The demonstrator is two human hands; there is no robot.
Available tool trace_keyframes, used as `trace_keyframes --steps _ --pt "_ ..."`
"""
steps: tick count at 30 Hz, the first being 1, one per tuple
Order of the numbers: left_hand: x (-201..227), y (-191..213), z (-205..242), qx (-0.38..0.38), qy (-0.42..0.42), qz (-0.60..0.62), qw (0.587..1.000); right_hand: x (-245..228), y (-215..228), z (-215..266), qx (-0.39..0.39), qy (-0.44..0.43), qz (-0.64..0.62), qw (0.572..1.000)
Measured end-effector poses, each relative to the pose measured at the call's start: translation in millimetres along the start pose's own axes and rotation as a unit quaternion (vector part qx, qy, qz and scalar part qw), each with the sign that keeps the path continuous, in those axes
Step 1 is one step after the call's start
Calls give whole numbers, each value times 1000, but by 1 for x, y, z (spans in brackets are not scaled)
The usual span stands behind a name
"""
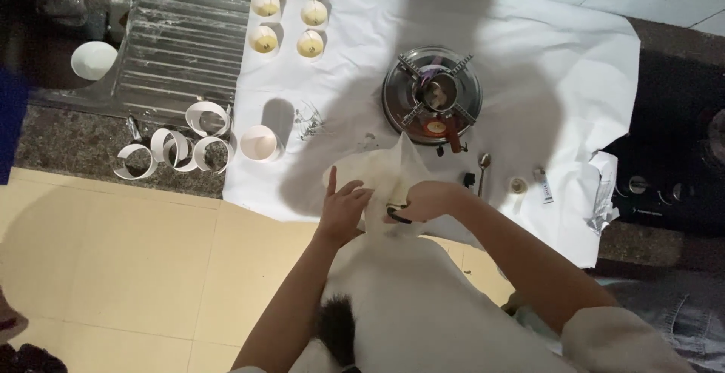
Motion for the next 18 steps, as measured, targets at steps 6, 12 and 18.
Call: trace_keyframes --steps 6,12,18 --pt "-64 -91 5 110 32 31 993 27 3 20 -47 -4 3 999" --pt "-85 -98 13 43 75 105 991 97 -28 22 -116 51 -337 933" --pt "-49 -27 15 -12 55 294 954 150 -77 -31 -188 141 -515 824"
Point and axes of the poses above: each hand's wrist, its own z-axis away from the middle knuckle, its own y-axis out of the back of the hand, x = y × z, the point moved 2 cm from there along -z, towards the middle knuckle, and after that the axes turned 1 degree about z, right-handed, at the moved point
